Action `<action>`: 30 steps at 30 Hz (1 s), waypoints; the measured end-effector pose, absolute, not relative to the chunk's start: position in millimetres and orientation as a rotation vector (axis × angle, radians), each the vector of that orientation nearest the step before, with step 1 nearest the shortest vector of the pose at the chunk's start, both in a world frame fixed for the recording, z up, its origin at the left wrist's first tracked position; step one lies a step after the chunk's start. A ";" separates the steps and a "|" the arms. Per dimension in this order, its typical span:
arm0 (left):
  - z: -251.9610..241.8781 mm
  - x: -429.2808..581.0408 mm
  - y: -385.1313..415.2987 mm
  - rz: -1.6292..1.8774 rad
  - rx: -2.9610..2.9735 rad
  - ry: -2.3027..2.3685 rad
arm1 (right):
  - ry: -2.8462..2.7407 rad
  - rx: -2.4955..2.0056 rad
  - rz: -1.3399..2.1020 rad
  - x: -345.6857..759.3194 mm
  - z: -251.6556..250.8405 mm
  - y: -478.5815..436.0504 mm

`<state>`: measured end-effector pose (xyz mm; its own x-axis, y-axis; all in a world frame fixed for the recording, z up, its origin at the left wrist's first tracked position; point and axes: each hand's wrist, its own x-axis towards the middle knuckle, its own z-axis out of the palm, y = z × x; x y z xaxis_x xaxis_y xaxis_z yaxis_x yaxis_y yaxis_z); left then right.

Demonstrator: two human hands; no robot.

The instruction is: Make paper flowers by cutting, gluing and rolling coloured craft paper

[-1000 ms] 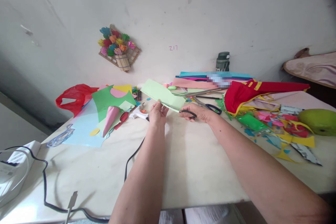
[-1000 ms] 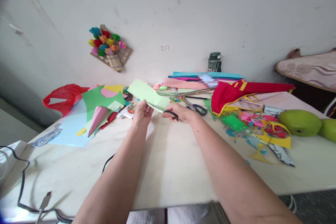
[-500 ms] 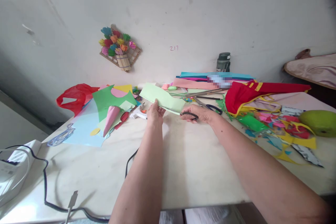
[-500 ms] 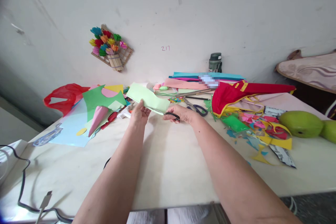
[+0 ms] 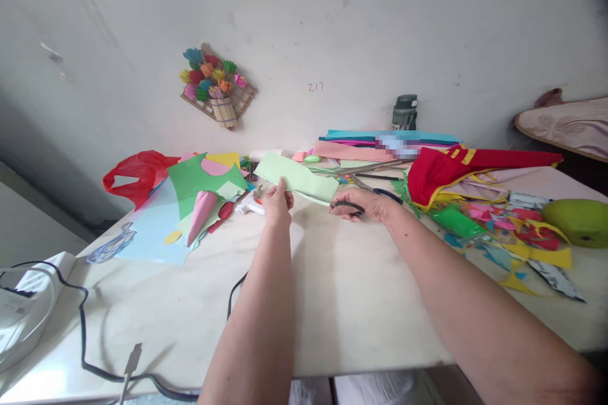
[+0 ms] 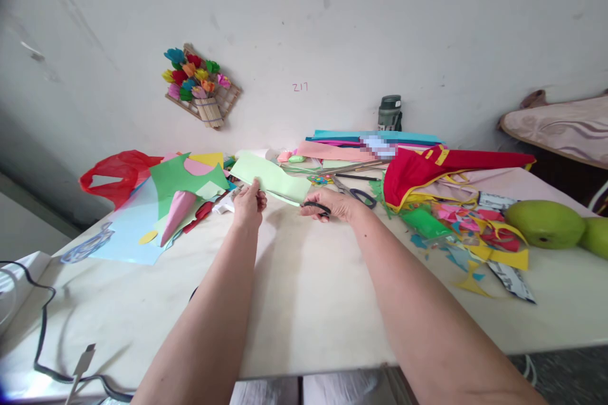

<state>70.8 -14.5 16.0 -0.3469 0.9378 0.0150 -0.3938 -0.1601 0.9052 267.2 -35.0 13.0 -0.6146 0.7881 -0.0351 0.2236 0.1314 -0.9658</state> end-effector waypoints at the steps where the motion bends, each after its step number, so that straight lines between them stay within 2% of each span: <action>1: 16.0 71.0 -14.6 1.697 0.744 1.056 | -1.915 -0.970 1.507 267.1 12.9 -34.9; 30: 15.1 74.6 -16.7 1.663 0.764 0.995 | -1.925 -1.008 1.417 262.0 18.0 -39.7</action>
<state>74.6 -16.7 15.1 -0.2901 0.9568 0.0199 -0.4347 -0.1502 0.8880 262.0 -39.7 18.0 -0.5740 0.8188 -0.0074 0.2504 0.1669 -0.9536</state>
